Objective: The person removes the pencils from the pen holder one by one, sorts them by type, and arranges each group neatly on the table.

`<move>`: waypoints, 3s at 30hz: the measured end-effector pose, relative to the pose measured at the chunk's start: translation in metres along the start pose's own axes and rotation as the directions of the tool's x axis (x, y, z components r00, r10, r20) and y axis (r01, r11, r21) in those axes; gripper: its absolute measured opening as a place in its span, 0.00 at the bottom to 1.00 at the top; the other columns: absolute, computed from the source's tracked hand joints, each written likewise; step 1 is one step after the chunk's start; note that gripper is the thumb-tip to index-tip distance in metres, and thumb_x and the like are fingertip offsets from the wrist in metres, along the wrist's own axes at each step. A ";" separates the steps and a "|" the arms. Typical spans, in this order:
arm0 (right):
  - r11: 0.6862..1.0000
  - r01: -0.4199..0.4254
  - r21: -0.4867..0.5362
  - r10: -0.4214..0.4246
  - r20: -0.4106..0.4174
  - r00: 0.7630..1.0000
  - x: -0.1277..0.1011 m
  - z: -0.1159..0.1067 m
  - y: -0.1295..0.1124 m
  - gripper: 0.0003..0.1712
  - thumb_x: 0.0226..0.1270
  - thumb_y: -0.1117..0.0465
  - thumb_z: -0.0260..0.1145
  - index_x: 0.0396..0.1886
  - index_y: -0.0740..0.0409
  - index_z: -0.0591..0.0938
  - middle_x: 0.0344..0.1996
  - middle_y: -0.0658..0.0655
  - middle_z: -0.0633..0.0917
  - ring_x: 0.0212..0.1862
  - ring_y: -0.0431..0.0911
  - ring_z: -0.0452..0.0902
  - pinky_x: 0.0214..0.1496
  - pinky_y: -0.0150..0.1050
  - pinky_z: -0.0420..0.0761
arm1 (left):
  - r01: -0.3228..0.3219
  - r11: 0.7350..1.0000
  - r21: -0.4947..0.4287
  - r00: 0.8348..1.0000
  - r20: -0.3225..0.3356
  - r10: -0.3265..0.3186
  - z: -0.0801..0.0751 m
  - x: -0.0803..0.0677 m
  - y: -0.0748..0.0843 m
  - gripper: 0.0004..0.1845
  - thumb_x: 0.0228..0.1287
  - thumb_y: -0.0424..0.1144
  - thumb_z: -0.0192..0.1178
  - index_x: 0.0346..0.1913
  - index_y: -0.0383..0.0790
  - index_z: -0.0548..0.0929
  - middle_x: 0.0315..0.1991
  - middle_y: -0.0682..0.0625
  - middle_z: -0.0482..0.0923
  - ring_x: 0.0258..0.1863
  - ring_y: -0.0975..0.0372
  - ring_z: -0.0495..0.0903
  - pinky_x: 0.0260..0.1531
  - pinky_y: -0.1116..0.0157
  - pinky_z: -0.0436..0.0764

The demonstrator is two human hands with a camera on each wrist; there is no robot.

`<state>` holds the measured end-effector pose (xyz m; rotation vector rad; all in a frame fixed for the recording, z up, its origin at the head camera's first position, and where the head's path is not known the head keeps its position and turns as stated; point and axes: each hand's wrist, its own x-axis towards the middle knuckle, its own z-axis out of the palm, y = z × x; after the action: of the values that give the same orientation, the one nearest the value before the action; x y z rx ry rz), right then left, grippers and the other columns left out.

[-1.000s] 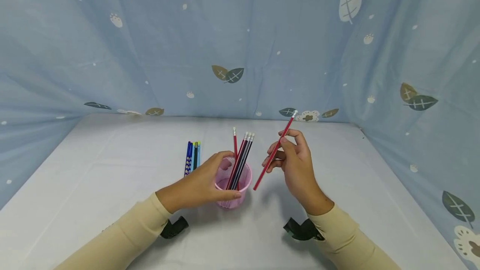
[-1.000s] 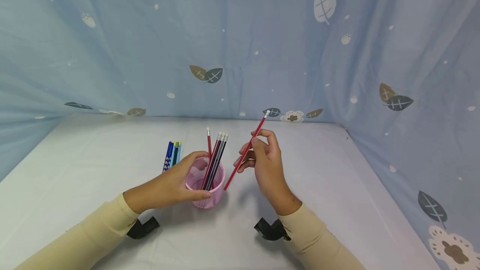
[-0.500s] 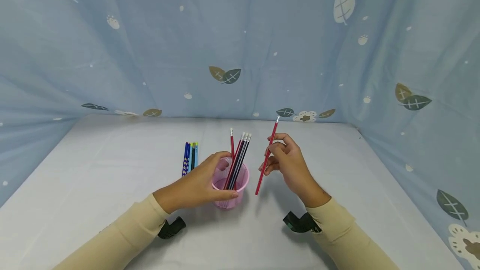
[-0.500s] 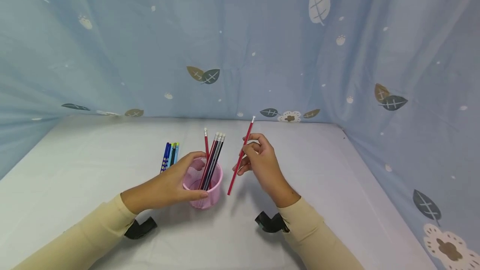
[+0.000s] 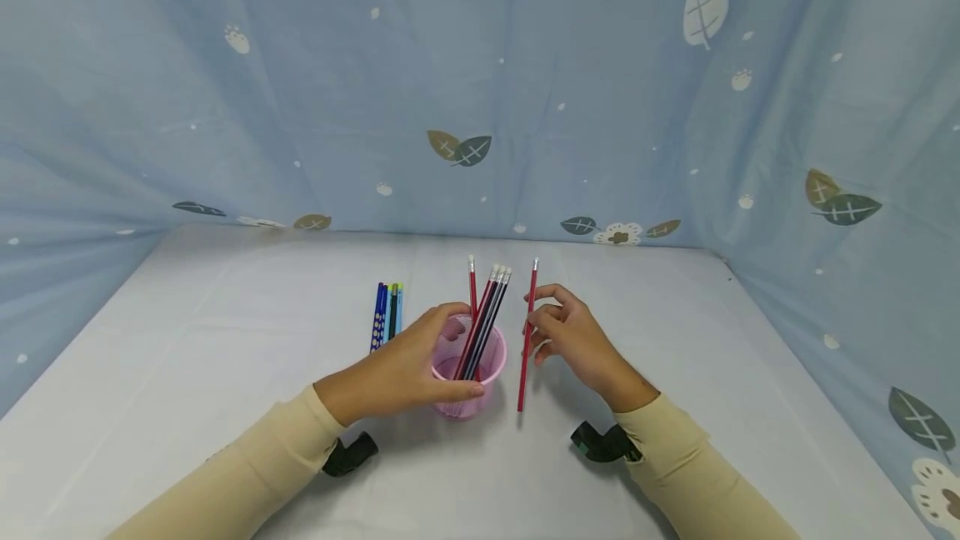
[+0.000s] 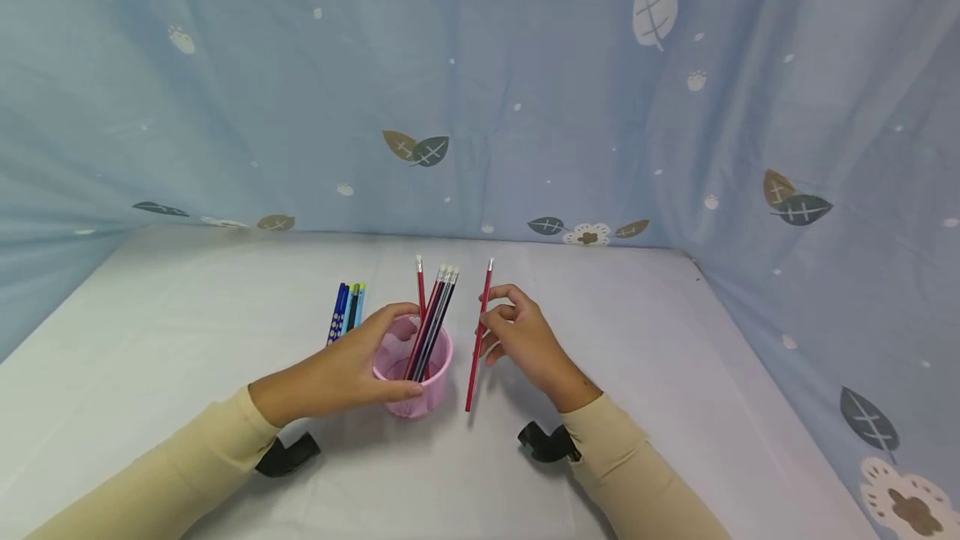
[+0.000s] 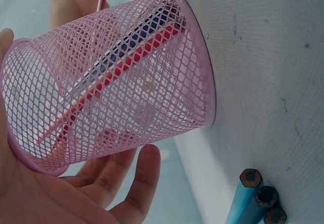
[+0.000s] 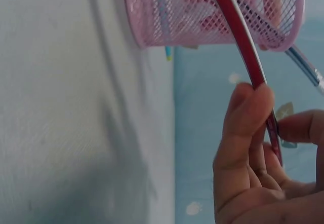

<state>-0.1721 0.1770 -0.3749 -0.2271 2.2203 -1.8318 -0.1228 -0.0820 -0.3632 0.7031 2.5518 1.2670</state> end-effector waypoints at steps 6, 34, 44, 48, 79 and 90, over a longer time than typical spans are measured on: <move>0.999 -0.014 -0.044 0.016 0.054 0.998 0.004 -0.003 0.007 0.24 0.71 0.66 0.55 0.65 0.66 0.66 0.31 0.55 0.79 0.26 0.45 0.79 0.29 0.37 0.84 | 0.011 1.000 0.001 1.000 0.003 -0.011 0.000 0.000 0.001 0.52 0.50 0.62 0.74 0.74 0.54 0.57 0.64 0.47 0.70 0.63 0.56 0.73 0.56 0.50 0.81; 0.946 -0.103 -0.307 0.126 0.055 0.990 0.007 -0.006 0.024 0.38 0.64 0.67 0.68 0.73 0.59 0.66 0.38 0.61 0.83 0.23 0.47 0.84 0.32 0.42 0.86 | 0.009 1.000 0.024 1.000 -0.023 -0.008 0.001 0.000 0.001 0.50 0.50 0.63 0.74 0.72 0.57 0.59 0.63 0.50 0.71 0.63 0.58 0.73 0.59 0.50 0.78; 0.911 -0.096 -0.401 0.114 0.021 0.993 0.006 0.001 0.026 0.37 0.63 0.66 0.70 0.72 0.60 0.69 0.34 0.58 0.82 0.19 0.45 0.82 0.25 0.40 0.85 | 0.017 1.000 0.018 1.000 -0.022 -0.016 0.001 -0.001 0.001 0.51 0.50 0.62 0.74 0.73 0.56 0.58 0.64 0.48 0.71 0.62 0.57 0.74 0.58 0.50 0.80; 0.900 -0.097 -0.425 0.115 0.016 0.993 0.005 0.002 0.025 0.37 0.63 0.66 0.71 0.71 0.60 0.70 0.33 0.57 0.82 0.18 0.45 0.82 0.24 0.39 0.84 | 0.027 0.999 0.019 0.999 -0.021 -0.027 0.001 -0.002 0.000 0.52 0.50 0.63 0.73 0.74 0.55 0.57 0.64 0.47 0.71 0.63 0.56 0.74 0.58 0.50 0.80; 0.976 0.114 -0.186 -0.123 -0.036 0.992 -0.024 0.027 -0.012 0.19 0.73 0.51 0.64 0.57 0.54 0.83 0.46 0.57 0.87 0.44 0.46 0.83 0.49 0.34 0.83 | 0.003 1.000 0.007 1.000 -0.023 -0.003 0.003 -0.002 -0.001 0.50 0.52 0.62 0.73 0.74 0.54 0.58 0.63 0.50 0.72 0.63 0.58 0.74 0.59 0.49 0.79; 0.983 0.162 -0.091 -0.164 -0.019 0.986 -0.025 0.038 -0.008 0.18 0.71 0.55 0.66 0.56 0.59 0.83 0.48 0.60 0.85 0.44 0.44 0.81 0.45 0.34 0.84 | -0.021 0.999 0.024 0.999 -0.028 0.021 0.003 -0.002 0.001 0.50 0.52 0.63 0.72 0.73 0.56 0.58 0.66 0.52 0.69 0.64 0.58 0.73 0.61 0.49 0.77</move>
<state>-0.1375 0.1464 -0.3710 -0.4157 2.3673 -1.8273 -0.1200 -0.0803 -0.3638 0.7238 2.5929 1.2640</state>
